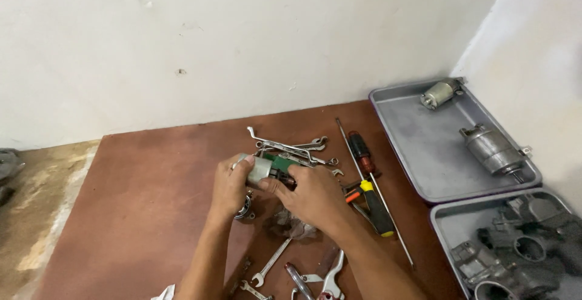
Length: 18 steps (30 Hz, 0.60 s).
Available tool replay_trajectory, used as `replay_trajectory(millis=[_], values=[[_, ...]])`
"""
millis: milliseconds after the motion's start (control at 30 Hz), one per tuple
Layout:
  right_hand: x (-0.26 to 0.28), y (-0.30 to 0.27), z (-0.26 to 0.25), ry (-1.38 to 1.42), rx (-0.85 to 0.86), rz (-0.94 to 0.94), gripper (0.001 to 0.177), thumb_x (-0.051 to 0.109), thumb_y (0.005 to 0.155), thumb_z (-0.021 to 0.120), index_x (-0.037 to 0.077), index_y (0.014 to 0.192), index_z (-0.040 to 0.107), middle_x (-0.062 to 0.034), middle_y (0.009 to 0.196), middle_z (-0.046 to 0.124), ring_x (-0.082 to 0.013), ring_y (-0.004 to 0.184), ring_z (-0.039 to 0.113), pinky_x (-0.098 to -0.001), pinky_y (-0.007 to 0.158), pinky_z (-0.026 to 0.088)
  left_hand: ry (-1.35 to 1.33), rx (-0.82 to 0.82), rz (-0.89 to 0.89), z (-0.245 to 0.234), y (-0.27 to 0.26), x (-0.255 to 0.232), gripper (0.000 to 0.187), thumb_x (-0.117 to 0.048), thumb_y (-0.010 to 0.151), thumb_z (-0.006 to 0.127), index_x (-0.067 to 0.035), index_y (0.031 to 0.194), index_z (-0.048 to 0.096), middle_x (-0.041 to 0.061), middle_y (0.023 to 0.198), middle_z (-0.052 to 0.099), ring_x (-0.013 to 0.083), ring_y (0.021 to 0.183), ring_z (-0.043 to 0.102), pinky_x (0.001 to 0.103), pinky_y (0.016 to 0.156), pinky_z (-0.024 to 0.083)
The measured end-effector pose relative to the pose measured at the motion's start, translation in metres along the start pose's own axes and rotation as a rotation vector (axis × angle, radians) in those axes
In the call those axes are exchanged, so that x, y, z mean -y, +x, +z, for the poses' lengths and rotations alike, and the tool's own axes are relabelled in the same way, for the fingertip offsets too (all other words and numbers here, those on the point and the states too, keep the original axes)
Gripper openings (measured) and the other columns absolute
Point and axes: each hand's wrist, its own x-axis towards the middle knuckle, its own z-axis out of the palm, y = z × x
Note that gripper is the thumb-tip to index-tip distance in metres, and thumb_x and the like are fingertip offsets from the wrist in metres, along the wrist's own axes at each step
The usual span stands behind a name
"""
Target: The person assembles a small electric motor by inserting a green armature into a silver cylindrical casing. They rotate the shaft to test the fit and then use a rag to wipe the exterior of the motor. The workspace contains various tools and other motor components.
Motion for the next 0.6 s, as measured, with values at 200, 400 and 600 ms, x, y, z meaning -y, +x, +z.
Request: replay_trajectory(millis=[200, 400, 600], values=[[-0.004, -0.001, 0.0, -0.181, -0.089, -0.028, 0.074, 0.076, 0.088, 0.058, 0.004, 0.069, 0.066, -0.0226, 0.052, 0.06, -0.0424, 0.056, 0.066, -0.0462, 0.058, 0.051, 0.201, -0.115, 0.053, -0.006, -0.006, -0.006, 0.033, -0.043, 0.082, 0.07, -0.011, 0.072, 0.07, 0.012, 0.056, 0.057, 0.0219, 0.059, 0.052, 0.035, 0.056, 0.041], [-0.005, 0.001, -0.022, -0.246, -0.091, 0.209, 0.074, 0.082, 0.074, 0.064, 0.008, 0.073, 0.072, -0.0229, 0.062, 0.067, -0.0476, 0.075, 0.07, -0.0495, 0.067, 0.053, -0.003, -0.381, 0.014, -0.011, 0.002, -0.014, 0.029, -0.038, 0.088, 0.063, -0.013, 0.075, 0.069, 0.006, 0.063, 0.052, 0.0185, 0.063, 0.05, 0.035, 0.056, 0.041], [-0.006, -0.009, -0.055, -0.076, -0.249, 0.257, 0.072, 0.077, 0.073, 0.071, 0.008, 0.055, 0.056, -0.0186, 0.049, 0.057, -0.0428, 0.063, 0.067, -0.0403, 0.057, 0.05, -0.156, -0.416, 0.013, -0.05, 0.007, -0.024, 0.032, -0.036, 0.09, 0.065, -0.01, 0.072, 0.061, 0.003, 0.062, 0.045, 0.0147, 0.057, 0.044, 0.033, 0.051, 0.038]])
